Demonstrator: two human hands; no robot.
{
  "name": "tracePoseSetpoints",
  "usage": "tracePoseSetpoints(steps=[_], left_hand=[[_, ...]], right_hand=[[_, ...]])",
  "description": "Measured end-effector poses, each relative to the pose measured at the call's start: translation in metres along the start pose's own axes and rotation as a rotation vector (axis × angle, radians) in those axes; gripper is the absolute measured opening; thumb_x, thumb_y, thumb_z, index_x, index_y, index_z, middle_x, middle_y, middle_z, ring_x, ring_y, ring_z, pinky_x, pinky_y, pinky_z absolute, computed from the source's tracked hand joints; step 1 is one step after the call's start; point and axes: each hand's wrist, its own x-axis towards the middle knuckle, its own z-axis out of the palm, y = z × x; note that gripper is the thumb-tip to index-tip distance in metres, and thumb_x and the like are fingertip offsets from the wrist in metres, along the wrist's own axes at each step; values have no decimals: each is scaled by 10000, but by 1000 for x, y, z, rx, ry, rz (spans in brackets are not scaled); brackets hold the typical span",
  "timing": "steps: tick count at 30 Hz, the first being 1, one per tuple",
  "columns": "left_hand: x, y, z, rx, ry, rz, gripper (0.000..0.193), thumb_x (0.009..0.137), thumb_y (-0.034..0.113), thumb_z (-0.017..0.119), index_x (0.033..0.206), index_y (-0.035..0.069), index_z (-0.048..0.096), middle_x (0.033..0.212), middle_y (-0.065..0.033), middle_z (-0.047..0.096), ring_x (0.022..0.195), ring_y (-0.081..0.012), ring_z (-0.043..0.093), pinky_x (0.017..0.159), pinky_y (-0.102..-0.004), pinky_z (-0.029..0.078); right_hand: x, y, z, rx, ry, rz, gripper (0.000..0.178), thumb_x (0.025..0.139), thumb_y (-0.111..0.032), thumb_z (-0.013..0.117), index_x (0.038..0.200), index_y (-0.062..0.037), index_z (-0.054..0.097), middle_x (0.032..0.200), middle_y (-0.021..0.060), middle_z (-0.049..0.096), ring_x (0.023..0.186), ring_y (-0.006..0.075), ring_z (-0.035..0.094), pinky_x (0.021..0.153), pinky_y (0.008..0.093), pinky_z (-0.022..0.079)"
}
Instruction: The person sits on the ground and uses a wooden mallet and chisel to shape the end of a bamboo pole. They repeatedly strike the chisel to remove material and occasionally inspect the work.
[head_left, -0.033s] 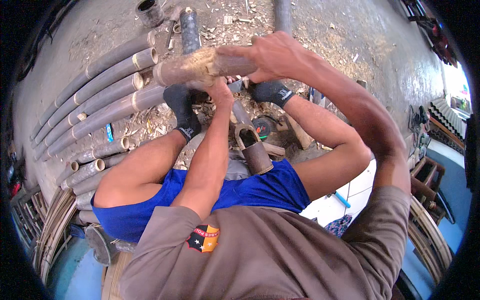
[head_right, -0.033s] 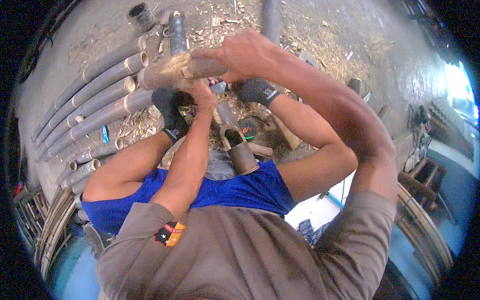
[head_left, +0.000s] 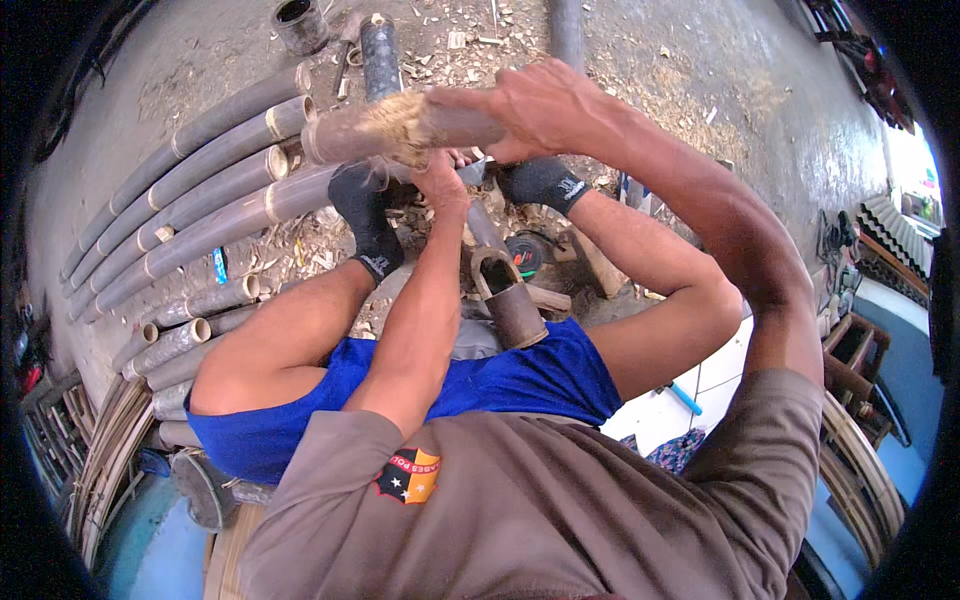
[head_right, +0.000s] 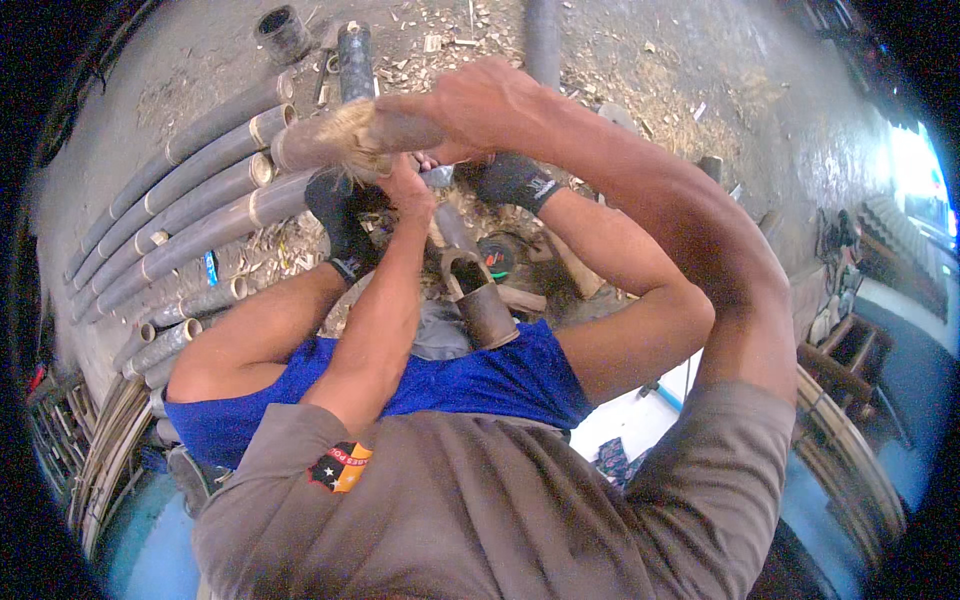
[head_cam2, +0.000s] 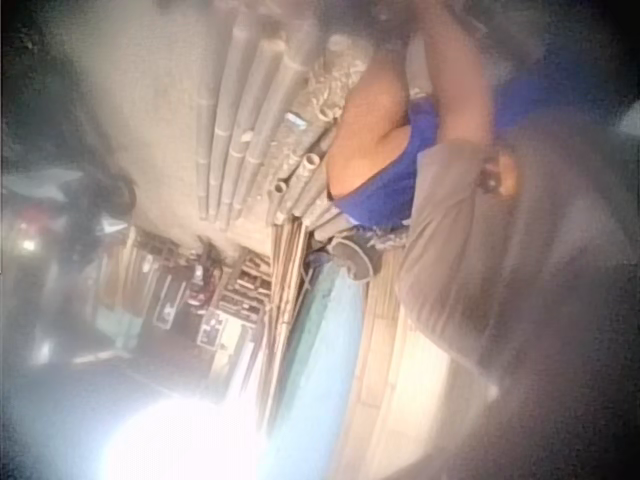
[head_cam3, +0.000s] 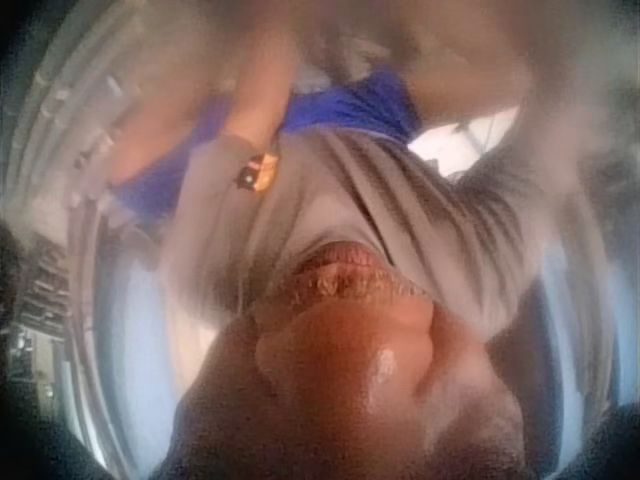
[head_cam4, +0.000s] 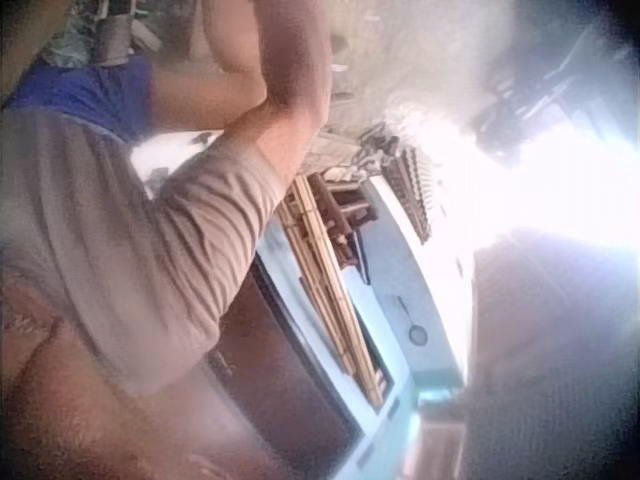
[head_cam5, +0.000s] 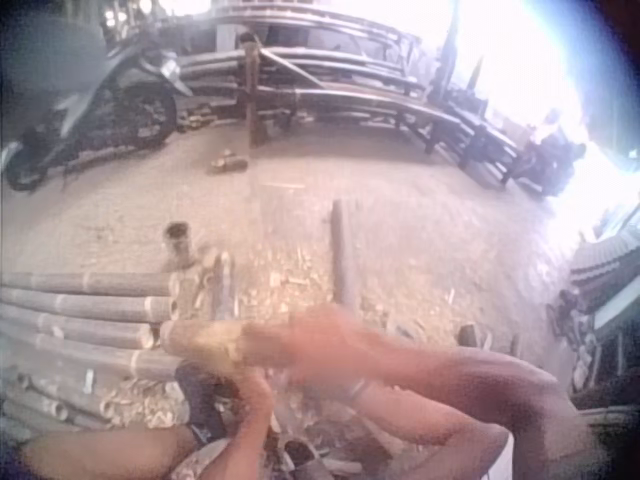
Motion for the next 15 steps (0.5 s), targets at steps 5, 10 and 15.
tracePoseSetpoints(steps=[5,10,15], left_hand=[[22,-18,-7,-13,-60,136,50,879,97,614,871,54,591,758,-38,612,577,-155,548,563,-342,494],[-20,-11,29,95,-44,345,212,899,142,665,1054,-1,640,957,-70,680,811,-157,647,742,-331,539],[-97,-34,79,455,-568,319,351,822,190,748,1113,38,623,1035,-76,683,855,-239,691,762,-401,563]], right_hand=[[9,-2,4,190,421,-33,908,747,-386,762,1564,-398,367,665,143,655,617,369,686,546,482,547],[-28,0,3,85,-91,240,913,739,-385,773,1562,-377,378,945,231,696,878,382,720,761,479,580],[-104,13,21,603,650,448,942,745,-354,800,1557,-114,388,1222,242,667,1137,355,672,994,432,516]])
